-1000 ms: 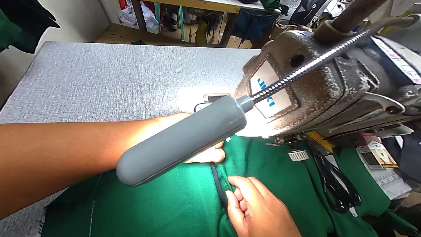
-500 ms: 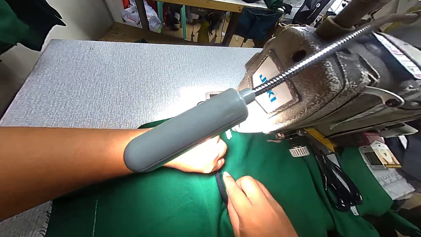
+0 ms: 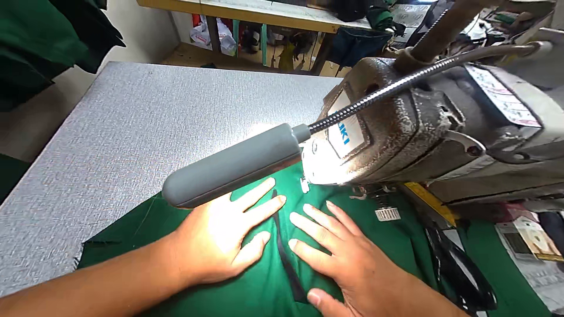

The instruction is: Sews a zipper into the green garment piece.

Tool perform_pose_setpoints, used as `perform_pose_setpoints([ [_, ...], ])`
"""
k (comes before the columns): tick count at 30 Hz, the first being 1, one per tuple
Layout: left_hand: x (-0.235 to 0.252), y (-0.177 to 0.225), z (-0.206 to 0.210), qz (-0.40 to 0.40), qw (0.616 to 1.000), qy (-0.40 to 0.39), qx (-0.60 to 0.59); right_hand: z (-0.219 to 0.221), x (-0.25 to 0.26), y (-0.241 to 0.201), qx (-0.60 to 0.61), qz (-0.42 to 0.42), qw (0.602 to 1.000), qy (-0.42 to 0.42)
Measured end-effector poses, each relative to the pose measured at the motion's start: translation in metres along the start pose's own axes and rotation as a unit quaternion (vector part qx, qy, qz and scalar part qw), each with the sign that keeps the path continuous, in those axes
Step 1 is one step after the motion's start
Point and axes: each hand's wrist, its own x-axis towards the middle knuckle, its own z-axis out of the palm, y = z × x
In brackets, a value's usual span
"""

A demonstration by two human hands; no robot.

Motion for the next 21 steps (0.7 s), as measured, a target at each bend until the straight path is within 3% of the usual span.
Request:
perform_pose_setpoints([
  [3, 0.002, 0.006, 0.005, -0.006, 1.0, 0.01, -0.006, 0.002, -0.008, 0.002, -0.018, 0.01, 1.0, 0.004],
  [12, 0.027, 0.023, 0.007, 0.02, 0.998, -0.056, -0.021, -0.003, -0.033, 0.006, -0.055, 0.024, 0.998, 0.02],
  [21, 0.031, 0.011, 0.005, 0.065, 0.997, -0.026, 0.022, -0.006, -0.019, 0.004, -0.077, -0.012, 0.997, 0.021],
])
